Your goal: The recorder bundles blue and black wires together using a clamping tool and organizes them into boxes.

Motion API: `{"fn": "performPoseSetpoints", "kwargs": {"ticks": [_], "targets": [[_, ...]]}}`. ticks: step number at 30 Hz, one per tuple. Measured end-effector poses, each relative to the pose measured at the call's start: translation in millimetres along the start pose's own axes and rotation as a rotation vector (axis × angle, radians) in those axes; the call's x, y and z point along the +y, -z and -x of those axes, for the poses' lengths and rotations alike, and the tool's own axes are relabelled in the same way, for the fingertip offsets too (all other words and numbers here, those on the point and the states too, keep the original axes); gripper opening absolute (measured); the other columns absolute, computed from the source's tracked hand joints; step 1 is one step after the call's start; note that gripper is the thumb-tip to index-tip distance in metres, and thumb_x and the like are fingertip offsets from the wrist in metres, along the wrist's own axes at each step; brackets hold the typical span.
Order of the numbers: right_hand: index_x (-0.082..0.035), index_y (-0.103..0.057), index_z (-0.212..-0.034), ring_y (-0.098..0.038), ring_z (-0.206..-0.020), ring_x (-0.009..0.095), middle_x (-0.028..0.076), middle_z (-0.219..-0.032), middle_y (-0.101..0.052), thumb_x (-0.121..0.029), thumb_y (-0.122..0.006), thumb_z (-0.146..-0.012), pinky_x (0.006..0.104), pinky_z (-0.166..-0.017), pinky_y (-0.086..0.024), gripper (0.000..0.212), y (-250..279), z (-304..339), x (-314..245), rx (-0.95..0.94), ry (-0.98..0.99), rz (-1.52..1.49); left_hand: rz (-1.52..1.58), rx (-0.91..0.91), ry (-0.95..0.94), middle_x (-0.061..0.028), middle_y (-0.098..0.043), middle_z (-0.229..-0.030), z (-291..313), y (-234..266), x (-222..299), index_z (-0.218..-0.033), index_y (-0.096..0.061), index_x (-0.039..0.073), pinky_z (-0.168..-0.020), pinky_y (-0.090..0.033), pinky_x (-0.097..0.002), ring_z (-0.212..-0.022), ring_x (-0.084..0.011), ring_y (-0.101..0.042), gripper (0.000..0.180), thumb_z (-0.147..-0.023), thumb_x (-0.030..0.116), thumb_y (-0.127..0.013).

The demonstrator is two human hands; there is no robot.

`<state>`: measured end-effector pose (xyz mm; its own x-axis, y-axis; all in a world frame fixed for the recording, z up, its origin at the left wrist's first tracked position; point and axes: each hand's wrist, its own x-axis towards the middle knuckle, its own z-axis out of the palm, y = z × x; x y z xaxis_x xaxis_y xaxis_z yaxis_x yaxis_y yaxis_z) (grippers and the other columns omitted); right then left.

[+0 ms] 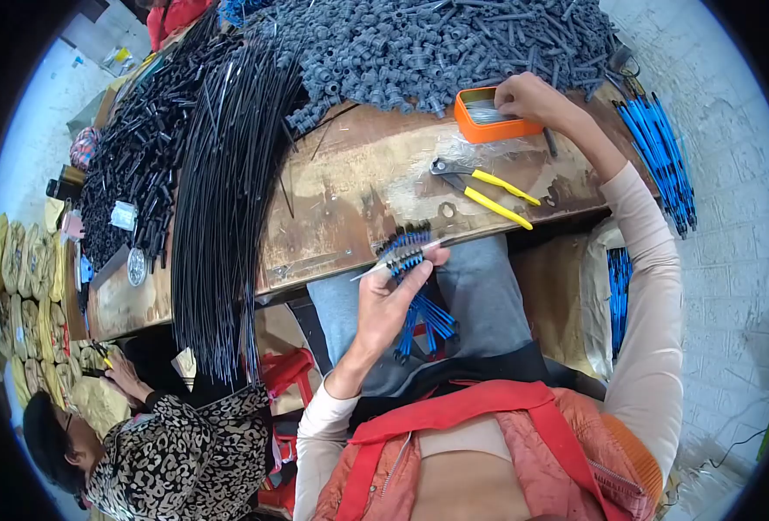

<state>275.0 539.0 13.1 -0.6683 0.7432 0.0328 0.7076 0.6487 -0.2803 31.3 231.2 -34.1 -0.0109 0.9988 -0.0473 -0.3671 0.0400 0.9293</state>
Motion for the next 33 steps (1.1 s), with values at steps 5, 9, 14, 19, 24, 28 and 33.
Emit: {"fn": "performPoseSetpoints", "kwargs": {"ticks": [5, 9, 14, 19, 24, 28, 33], "targets": [[0.002, -0.063, -0.082, -0.060, -0.067, 0.026, 0.013, -0.074, -0.062, -0.007, -0.064, -0.077, 0.0349, -0.065, -0.047, 0.010, 5.9, 5.6, -0.4, 0.130, 0.099, -0.055, -0.167, -0.097, 0.060, -0.0078, -0.070, -0.107, -1.8, -1.1, 14.8, -0.117, -0.065, -0.001, -0.094, -0.046, -0.0287, -0.103, -0.0135, -0.062, 0.024, -0.094, 0.005, -0.060], [0.001, -0.059, -0.082, -0.055, -0.067, 0.023, 0.010, -0.077, -0.055, -0.004, -0.061, -0.079, 0.0333, -0.064, -0.046, 0.005, 1.8, 13.5, 1.3, 0.285, 0.265, -0.014, -0.306, -0.176, -0.044, -0.0062, -0.071, -0.102, -3.8, -0.1, 23.1, -0.111, -0.068, 0.001, -0.089, -0.048, -0.0280, -0.098, -0.0115, -0.063, 0.020, -0.093, 0.007, -0.061], [0.000, -0.056, -0.091, -0.054, -0.067, 0.020, 0.010, -0.080, -0.051, 0.000, -0.060, -0.079, 0.0309, -0.063, -0.045, 0.012, 3.9, 31.7, -57.6, 0.401, 0.330, -0.059, -0.510, -0.294, -0.291, -0.0062, -0.072, -0.100, -2.1, 5.6, 19.8, -0.107, -0.070, 0.002, -0.084, -0.051, -0.0273, -0.091, -0.0117, -0.066, 0.018, -0.091, 0.005, -0.062], [-0.001, -0.059, -0.098, -0.052, -0.061, 0.017, 0.008, -0.077, -0.055, 0.001, -0.060, -0.082, 0.0299, -0.058, -0.045, 0.016, 4.7, 89.9, -147.8, 0.342, 0.310, -0.274, -0.177, -0.143, -0.120, -0.0073, -0.071, -0.106, -12.6, 9.8, 9.4, -0.107, -0.069, -0.001, -0.090, -0.049, -0.0279, -0.099, -0.0132, -0.064, 0.017, -0.092, 0.004, -0.061], [-0.003, -0.065, -0.102, -0.053, -0.059, 0.015, 0.007, -0.081, -0.062, 0.001, -0.065, -0.082, 0.0274, -0.054, -0.043, 0.020, -1.2, 113.6, -180.6, 0.296, 0.363, -0.364, -0.104, -0.138, -0.090, -0.0082, -0.071, -0.106, -6.6, 14.2, 11.2, -0.109, -0.068, 0.000, -0.091, -0.050, -0.0293, -0.101, -0.0153, -0.065, 0.018, -0.093, 0.006, -0.062], [-0.004, -0.066, -0.104, -0.055, -0.066, 0.018, 0.008, -0.085, -0.059, 0.000, -0.066, -0.083, 0.0282, -0.058, -0.044, 0.022, -1.8, 111.7, -180.0, 0.347, 0.422, -0.291, -0.124, -0.132, -0.097, -0.0094, -0.071, -0.106, -5.2, 14.1, 12.1, -0.110, -0.068, -0.001, -0.091, -0.050, -0.0299, -0.101, -0.0161, -0.065, 0.019, -0.094, 0.008, -0.062], [-0.007, -0.063, -0.118, -0.053, -0.068, 0.021, 0.008, -0.082, -0.051, 0.004, -0.062, -0.080, 0.0323, -0.059, -0.043, 0.039, -4.2, 122.2, -196.9, 0.319, 0.404, -0.327, -0.103, -0.097, -0.094, -0.0092, -0.071, -0.105, -6.0, 13.9, 11.9, -0.111, -0.067, -0.002, -0.091, -0.051, -0.0301, -0.102, -0.0163, -0.065, 0.019, -0.094, 0.006, -0.061]]}}
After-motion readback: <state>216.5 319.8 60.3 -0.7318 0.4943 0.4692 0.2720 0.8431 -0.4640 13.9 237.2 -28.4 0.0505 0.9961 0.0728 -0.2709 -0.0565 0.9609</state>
